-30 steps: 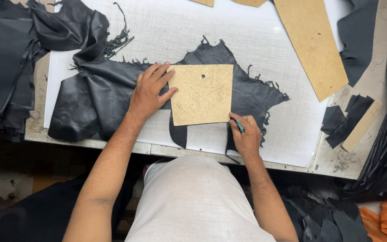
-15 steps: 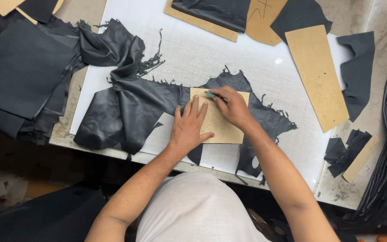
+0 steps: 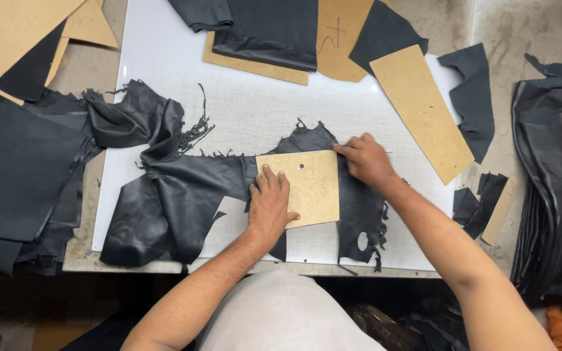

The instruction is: The person lays out black fabric pieces on a table, places cardboard templates on them, and uses a utility knife to cut the fabric along the template edges. Cut pieces are stacked on the table while offcuts are discarded under the table.

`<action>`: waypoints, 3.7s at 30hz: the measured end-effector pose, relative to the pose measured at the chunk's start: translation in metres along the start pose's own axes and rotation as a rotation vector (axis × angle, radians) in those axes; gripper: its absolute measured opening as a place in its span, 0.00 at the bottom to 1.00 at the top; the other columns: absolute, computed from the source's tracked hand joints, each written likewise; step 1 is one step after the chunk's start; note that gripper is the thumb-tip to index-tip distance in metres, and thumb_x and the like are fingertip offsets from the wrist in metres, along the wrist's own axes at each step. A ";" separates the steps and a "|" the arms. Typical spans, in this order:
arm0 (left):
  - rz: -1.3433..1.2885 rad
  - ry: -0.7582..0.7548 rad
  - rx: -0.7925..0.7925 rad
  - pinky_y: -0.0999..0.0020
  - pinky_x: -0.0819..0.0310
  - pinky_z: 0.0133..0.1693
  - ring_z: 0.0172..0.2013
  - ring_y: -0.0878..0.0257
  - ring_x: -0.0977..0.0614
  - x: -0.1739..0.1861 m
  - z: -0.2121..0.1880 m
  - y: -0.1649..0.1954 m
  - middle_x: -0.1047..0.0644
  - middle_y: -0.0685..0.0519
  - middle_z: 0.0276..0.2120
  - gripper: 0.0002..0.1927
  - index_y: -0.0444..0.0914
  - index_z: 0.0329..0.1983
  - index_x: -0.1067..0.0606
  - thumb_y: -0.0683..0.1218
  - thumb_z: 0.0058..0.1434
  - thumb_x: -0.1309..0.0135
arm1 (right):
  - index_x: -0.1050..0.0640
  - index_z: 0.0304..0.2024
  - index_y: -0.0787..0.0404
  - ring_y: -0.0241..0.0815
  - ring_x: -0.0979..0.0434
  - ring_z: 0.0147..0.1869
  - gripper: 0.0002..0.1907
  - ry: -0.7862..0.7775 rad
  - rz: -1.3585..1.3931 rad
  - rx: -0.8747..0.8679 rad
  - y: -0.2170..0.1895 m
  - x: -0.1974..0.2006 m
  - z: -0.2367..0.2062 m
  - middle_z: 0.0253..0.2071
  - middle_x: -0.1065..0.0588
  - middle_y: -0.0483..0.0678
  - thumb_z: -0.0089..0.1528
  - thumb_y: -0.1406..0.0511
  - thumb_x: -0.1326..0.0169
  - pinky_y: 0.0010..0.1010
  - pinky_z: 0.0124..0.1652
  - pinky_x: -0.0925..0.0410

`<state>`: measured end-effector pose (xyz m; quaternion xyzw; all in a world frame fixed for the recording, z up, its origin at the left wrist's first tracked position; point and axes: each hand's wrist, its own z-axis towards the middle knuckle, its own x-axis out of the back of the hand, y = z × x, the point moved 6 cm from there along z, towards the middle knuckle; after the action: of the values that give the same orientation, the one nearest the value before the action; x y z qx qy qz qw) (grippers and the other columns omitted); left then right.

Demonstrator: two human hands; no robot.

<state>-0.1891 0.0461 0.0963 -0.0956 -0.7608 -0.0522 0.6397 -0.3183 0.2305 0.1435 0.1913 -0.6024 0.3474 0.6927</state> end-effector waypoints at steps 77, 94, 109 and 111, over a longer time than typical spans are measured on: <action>0.264 -0.025 -0.385 0.68 0.18 0.34 0.60 0.38 0.29 -0.006 0.044 0.014 0.37 0.34 0.61 0.59 0.36 0.74 0.42 0.57 0.41 0.27 | 0.17 0.48 0.56 0.44 0.28 0.45 0.18 0.115 0.136 0.062 -0.220 -0.056 -0.095 0.42 0.24 0.42 0.55 0.71 0.42 0.35 0.45 0.32; -0.199 0.058 -0.202 0.46 0.32 0.57 0.67 0.41 0.39 0.002 0.030 0.005 0.39 0.33 0.67 0.55 0.39 0.65 0.35 0.69 0.39 0.29 | 0.15 0.46 0.52 0.47 0.30 0.40 0.19 -0.187 -0.016 -0.209 -0.057 -0.001 -0.162 0.35 0.26 0.44 0.55 0.73 0.42 0.37 0.40 0.30; -1.155 0.877 0.404 0.66 0.25 0.39 0.36 0.63 0.23 0.077 -0.001 -0.322 0.20 0.51 0.37 0.18 0.35 0.47 0.20 0.52 0.61 0.34 | 0.14 0.48 0.62 0.36 0.18 0.47 0.17 -0.166 0.896 -0.886 -0.079 -0.098 -0.180 0.43 0.14 0.49 0.59 0.62 0.37 0.28 0.49 0.29; -0.845 1.013 0.381 0.56 0.31 0.52 0.51 0.48 0.25 0.106 -0.001 -0.386 0.26 0.40 0.51 0.22 0.30 0.58 0.27 0.49 0.67 0.38 | 0.15 0.49 0.61 0.38 0.18 0.47 0.17 -0.082 0.883 -0.847 -0.083 -0.079 -0.160 0.43 0.15 0.48 0.60 0.61 0.38 0.28 0.48 0.29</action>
<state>-0.2873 -0.3230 0.2170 0.3599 -0.3358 -0.2008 0.8470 -0.1500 0.2629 0.0474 -0.3552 -0.7367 0.3243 0.4753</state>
